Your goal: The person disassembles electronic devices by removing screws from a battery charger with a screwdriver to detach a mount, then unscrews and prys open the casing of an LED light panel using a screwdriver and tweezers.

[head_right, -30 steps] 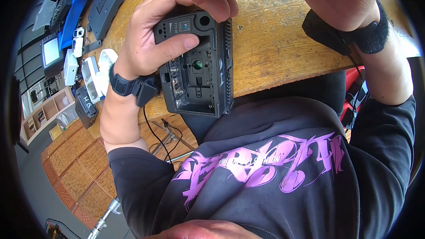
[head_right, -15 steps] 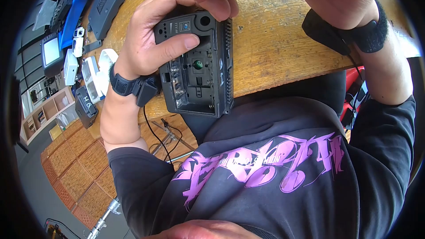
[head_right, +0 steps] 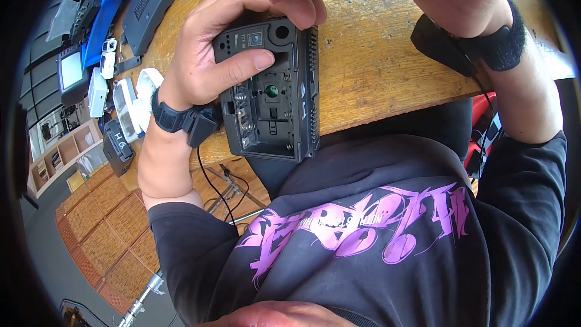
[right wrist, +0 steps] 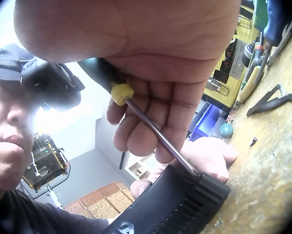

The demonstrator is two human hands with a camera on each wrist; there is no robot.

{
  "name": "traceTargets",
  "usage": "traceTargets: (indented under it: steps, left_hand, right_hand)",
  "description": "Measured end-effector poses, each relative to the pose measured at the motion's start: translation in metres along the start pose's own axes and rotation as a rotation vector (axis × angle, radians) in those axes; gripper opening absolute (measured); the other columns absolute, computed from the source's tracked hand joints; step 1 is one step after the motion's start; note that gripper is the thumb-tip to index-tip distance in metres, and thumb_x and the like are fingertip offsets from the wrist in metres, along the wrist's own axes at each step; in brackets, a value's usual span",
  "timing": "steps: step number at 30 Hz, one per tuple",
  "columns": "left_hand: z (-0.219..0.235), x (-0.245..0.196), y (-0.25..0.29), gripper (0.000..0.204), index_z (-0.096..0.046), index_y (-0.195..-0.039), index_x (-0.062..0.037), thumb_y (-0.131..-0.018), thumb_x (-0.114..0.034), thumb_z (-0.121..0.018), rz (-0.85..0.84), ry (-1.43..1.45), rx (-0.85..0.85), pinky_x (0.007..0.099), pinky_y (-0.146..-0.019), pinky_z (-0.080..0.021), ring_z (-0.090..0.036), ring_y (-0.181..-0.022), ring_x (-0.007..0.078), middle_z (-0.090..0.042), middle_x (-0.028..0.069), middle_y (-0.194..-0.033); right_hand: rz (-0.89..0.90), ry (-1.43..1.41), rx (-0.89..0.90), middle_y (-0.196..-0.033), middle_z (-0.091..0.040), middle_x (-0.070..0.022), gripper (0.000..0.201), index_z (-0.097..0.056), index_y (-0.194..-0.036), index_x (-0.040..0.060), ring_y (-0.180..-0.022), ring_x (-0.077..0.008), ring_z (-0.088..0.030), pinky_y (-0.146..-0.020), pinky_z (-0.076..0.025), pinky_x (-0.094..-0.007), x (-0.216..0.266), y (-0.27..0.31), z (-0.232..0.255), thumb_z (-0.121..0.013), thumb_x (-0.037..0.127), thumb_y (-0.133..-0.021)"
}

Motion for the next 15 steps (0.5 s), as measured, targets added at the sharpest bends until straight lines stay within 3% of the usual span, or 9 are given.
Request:
traceTargets:
  steps: [2, 5, 9, 15]
  left_hand:
    - [-0.002, 0.006, 0.000, 0.046, -0.072, -0.117, -0.0008, -0.080, -0.026, -0.080, -0.064, 0.049, -0.032, 0.0389, -0.096, -0.047, -0.065, -0.106, 0.0298, -0.072, 0.0130, -0.112]
    - [0.000, -0.004, 0.001, 0.046, -0.072, -0.117, -0.0008, -0.080, -0.026, -0.080, 0.014, 0.003, -0.024, 0.0389, -0.096, -0.047, -0.066, -0.106, 0.0299, -0.072, 0.0128, -0.112]
    - [0.000, 0.002, 0.000, 0.045, -0.072, -0.116, -0.0006, -0.080, -0.026, -0.080, -0.047, 0.055, -0.038, 0.0392, -0.096, -0.047, -0.066, -0.105, 0.0296, -0.072, 0.0129, -0.113]
    - [-0.001, -0.004, 0.000, 0.045, -0.072, -0.117, -0.0008, -0.081, -0.027, -0.080, 0.005, -0.002, -0.034, 0.0394, -0.097, -0.047, -0.066, -0.106, 0.0294, -0.072, 0.0130, -0.112]
  right_hand:
    - [-0.002, 0.000, -0.001, -0.077, -0.068, -0.0122, 0.049, -0.064, -0.091, -0.0049, -0.069, -0.0204, -0.067, -0.064, -0.053, -0.0277, 0.000, 0.001, 0.001, -0.069, 0.044, -0.096]
    - [-0.002, -0.001, -0.002, -0.077, -0.068, -0.0122, 0.049, -0.064, -0.091, -0.0048, -0.069, -0.0205, -0.067, -0.064, -0.053, -0.0277, 0.001, -0.006, -0.007, -0.070, 0.044, -0.096]
    - [0.011, 0.017, 0.000, -0.077, -0.068, -0.0122, 0.048, -0.064, -0.091, -0.0048, -0.069, -0.0205, -0.067, -0.064, -0.053, -0.0276, -0.003, -0.004, 0.004, -0.070, 0.043, -0.096]
    - [0.012, 0.024, 0.000, -0.077, -0.068, -0.0122, 0.048, -0.064, -0.091, -0.0047, -0.069, -0.0205, -0.067, -0.064, -0.053, -0.0276, -0.004, -0.009, 0.002, -0.070, 0.042, -0.096]
Point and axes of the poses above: each hand's wrist, its own y-axis away from the middle knuckle, its own z-axis out of the back of the hand, x = y × z, the point moved 3 cm from there along -y, towards the middle knuckle
